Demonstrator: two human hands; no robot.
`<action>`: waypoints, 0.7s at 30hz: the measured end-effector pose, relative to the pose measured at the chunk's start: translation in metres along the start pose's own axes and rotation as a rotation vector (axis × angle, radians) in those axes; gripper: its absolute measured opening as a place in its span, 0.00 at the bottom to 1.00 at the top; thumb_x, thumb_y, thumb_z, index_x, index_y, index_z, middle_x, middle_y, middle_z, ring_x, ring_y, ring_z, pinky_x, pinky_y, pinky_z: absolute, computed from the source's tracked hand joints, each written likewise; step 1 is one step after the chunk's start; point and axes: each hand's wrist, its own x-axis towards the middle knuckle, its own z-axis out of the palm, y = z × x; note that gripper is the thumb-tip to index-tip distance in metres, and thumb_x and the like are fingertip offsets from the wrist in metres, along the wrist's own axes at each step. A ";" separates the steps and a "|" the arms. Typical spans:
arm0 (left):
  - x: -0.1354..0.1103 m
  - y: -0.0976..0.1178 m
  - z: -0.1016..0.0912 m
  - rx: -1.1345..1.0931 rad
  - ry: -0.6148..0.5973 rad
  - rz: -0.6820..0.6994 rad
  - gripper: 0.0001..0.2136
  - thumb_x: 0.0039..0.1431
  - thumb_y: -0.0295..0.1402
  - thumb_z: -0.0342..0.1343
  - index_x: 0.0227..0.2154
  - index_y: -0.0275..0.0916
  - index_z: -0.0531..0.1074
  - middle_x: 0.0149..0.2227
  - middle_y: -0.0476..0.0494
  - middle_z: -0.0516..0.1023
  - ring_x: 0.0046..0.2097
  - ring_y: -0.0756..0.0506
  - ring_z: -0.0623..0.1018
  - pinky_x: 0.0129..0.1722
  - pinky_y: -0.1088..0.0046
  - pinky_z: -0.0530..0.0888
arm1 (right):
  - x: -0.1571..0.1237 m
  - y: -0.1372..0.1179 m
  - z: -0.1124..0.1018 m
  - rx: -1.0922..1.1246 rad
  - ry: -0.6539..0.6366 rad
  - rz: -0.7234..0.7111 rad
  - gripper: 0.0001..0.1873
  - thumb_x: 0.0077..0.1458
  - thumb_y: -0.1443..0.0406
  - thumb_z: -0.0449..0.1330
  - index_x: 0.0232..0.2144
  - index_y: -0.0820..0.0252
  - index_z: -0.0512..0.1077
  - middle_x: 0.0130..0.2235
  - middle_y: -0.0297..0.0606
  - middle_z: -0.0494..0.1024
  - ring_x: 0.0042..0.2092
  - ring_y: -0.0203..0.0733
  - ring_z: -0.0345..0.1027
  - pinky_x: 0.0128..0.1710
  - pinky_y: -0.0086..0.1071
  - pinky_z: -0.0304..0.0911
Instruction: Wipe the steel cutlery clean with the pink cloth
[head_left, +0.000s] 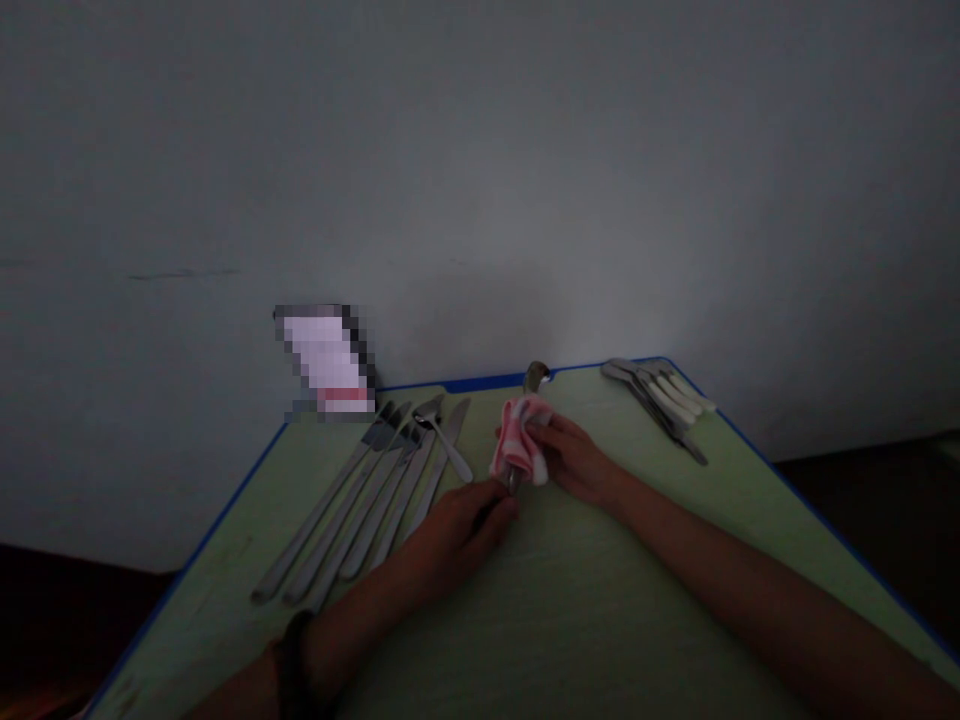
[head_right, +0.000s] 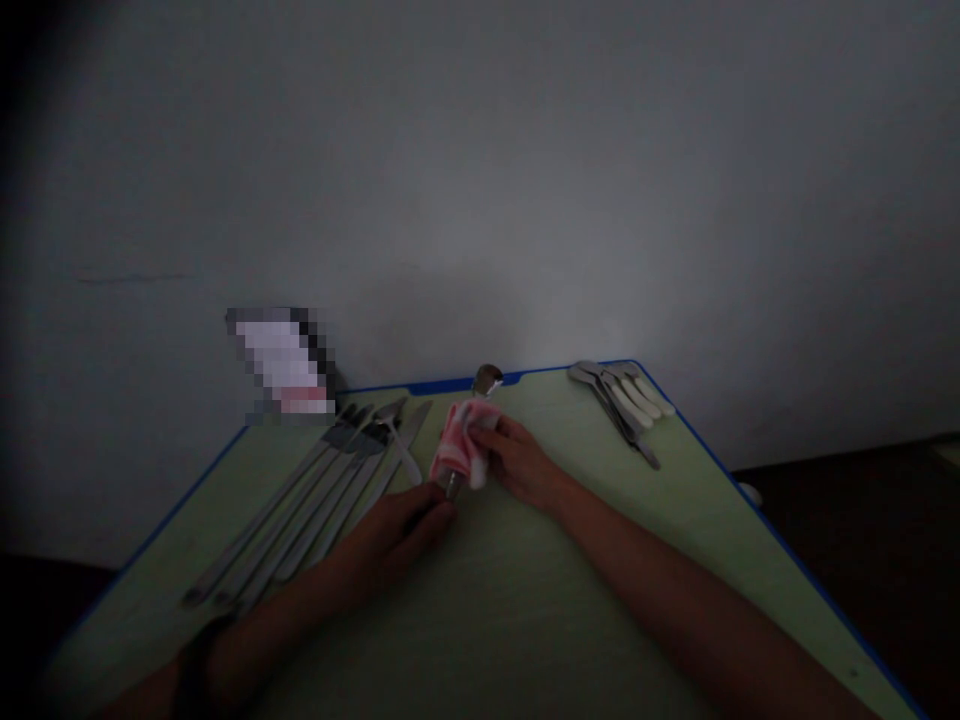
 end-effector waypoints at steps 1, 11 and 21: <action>0.000 0.000 0.000 -0.015 0.004 -0.006 0.13 0.63 0.38 0.40 0.26 0.39 0.63 0.24 0.51 0.67 0.27 0.51 0.68 0.28 0.76 0.63 | -0.001 -0.001 0.001 -0.010 -0.008 0.004 0.15 0.44 0.64 0.64 0.38 0.60 0.71 0.34 0.36 0.76 0.35 0.37 0.69 0.41 0.33 0.62; 0.000 -0.002 0.002 -0.075 0.050 -0.031 0.13 0.63 0.38 0.41 0.26 0.38 0.63 0.22 0.54 0.67 0.24 0.53 0.66 0.25 0.78 0.62 | -0.003 -0.003 0.005 -0.025 -0.039 0.031 0.14 0.46 0.62 0.63 0.37 0.61 0.71 0.35 0.38 0.77 0.37 0.39 0.70 0.40 0.34 0.63; 0.000 0.000 0.000 0.017 0.050 0.003 0.15 0.62 0.37 0.42 0.23 0.38 0.63 0.21 0.53 0.65 0.24 0.53 0.65 0.24 0.78 0.60 | -0.001 -0.002 0.003 -0.063 -0.011 0.067 0.15 0.45 0.61 0.64 0.35 0.63 0.72 0.34 0.38 0.77 0.33 0.37 0.68 0.37 0.33 0.63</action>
